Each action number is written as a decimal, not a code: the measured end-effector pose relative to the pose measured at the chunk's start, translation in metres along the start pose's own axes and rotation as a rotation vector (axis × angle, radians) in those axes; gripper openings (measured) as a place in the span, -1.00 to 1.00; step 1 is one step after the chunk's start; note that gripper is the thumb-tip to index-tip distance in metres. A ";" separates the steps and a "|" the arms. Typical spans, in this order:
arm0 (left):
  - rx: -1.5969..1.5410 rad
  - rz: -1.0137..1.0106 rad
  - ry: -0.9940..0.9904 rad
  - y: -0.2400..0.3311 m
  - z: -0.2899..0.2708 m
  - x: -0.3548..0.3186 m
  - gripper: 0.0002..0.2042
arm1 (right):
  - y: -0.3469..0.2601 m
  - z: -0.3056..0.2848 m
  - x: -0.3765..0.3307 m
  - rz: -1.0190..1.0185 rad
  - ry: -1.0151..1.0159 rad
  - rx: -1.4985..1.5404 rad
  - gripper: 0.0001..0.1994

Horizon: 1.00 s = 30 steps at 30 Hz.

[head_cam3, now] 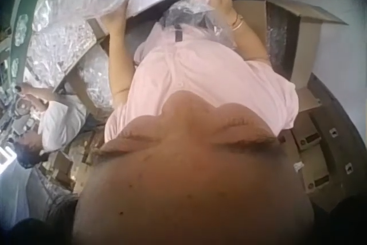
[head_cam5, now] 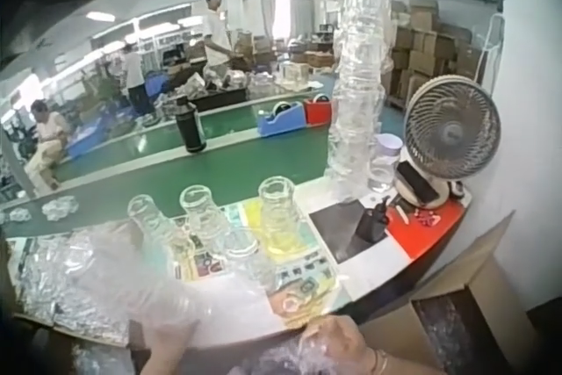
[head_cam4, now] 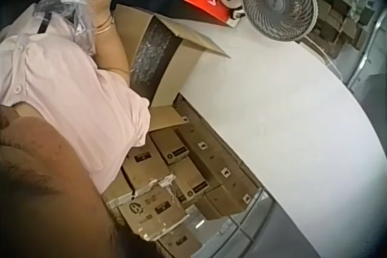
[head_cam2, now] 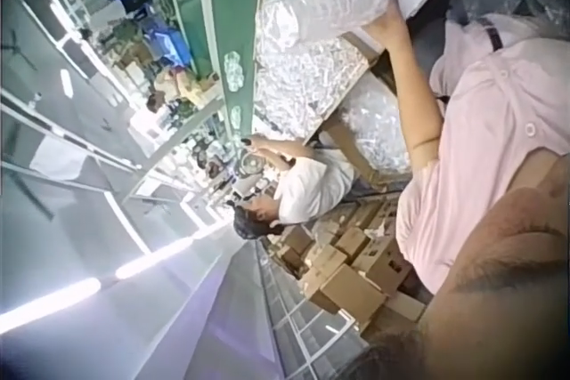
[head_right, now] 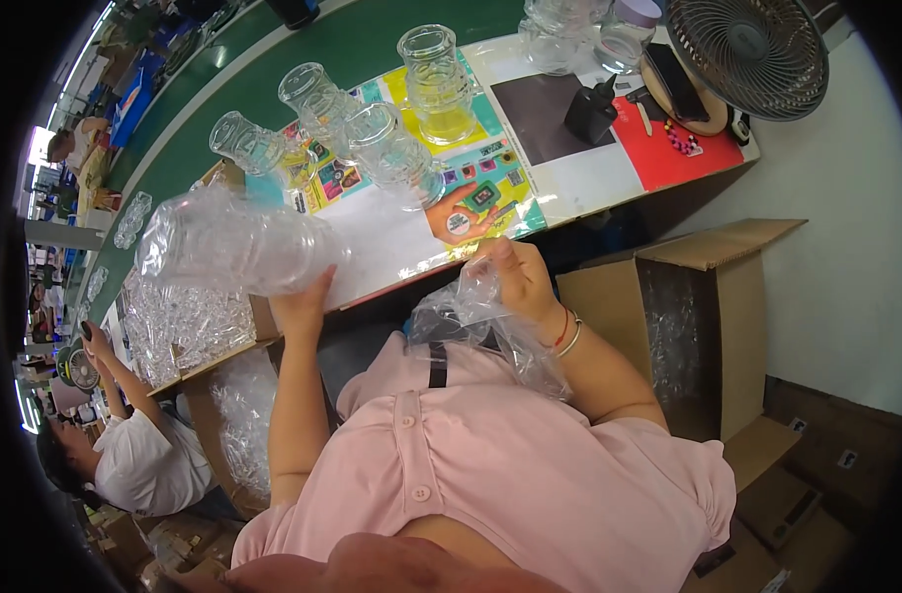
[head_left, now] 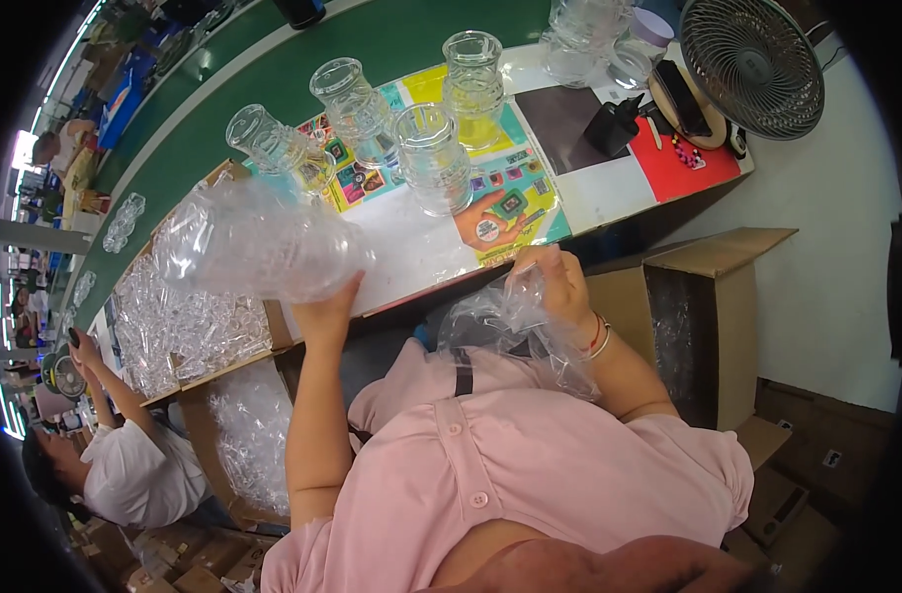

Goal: Assembling and packaging glass jars into protective plastic sleeves on a factory assembly line.

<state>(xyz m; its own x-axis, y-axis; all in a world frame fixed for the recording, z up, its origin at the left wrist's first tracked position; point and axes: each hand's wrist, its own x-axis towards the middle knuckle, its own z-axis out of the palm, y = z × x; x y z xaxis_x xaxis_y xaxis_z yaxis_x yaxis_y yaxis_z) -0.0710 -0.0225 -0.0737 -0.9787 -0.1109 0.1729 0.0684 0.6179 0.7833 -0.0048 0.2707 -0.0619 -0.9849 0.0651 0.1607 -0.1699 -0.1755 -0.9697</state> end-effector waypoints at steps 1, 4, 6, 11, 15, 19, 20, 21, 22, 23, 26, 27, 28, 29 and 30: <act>-0.001 -0.002 0.004 -0.003 -0.001 0.009 -0.31 | -0.002 -0.002 0.002 -0.001 -0.004 -0.001 -0.51; -0.146 -0.146 0.086 -0.001 -0.001 0.029 -0.27 | -0.006 -0.007 0.013 0.053 -0.069 -0.253 -0.65; -0.093 -0.151 0.112 -0.004 0.001 0.032 -0.27 | -0.010 -0.007 0.021 -0.066 -0.043 -0.307 -0.77; 0.064 -0.131 0.119 -0.016 0.004 0.018 -0.17 | 0.000 -0.020 0.048 -0.138 0.051 -0.422 -0.80; -0.003 0.081 0.295 -0.018 0.003 -0.009 -0.14 | 0.026 -0.031 0.062 0.008 0.105 -0.370 -0.80; 0.250 0.593 0.207 0.014 -0.005 -0.047 -0.28 | 0.020 -0.028 0.070 -0.054 0.032 -0.470 -0.80; 0.263 0.570 0.215 0.018 -0.003 -0.045 -0.28 | 0.019 -0.025 0.073 -0.112 -0.006 -0.505 -0.81; 0.195 0.752 0.142 0.022 0.004 -0.038 -0.29 | 0.019 -0.023 0.073 -0.165 -0.034 -0.538 -0.82; 0.122 0.932 0.067 0.028 0.010 -0.029 -0.31 | 0.020 -0.022 0.072 -0.152 -0.050 -0.533 -0.82; 0.121 0.918 0.063 0.037 0.017 -0.017 -0.31 | 0.022 -0.021 0.073 -0.174 -0.058 -0.556 -0.83; -0.056 0.827 0.040 0.081 0.035 0.027 -0.24 | 0.023 -0.021 0.074 -0.192 -0.090 -0.597 -0.85; -0.141 0.836 0.078 0.095 0.045 0.040 -0.18 | 0.023 -0.023 0.073 -0.192 -0.107 -0.624 -0.85; -0.144 0.830 0.078 0.112 0.051 0.052 -0.18 | 0.023 -0.024 0.073 -0.187 -0.110 -0.626 -0.85; -0.195 0.764 0.067 0.127 0.057 0.062 -0.14 | 0.023 -0.026 0.073 -0.167 -0.116 -0.629 -0.85; -0.245 0.699 0.059 0.135 0.060 0.068 -0.09 | 0.023 -0.026 0.072 -0.151 -0.123 -0.633 -0.86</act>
<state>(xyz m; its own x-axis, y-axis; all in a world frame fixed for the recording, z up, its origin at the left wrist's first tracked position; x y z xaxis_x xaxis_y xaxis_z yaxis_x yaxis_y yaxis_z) -0.1404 0.1004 0.0080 -0.6792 0.1990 0.7065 0.7198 0.3690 0.5880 -0.0788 0.2973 -0.0774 -0.9551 -0.0758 0.2864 -0.2897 0.4404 -0.8498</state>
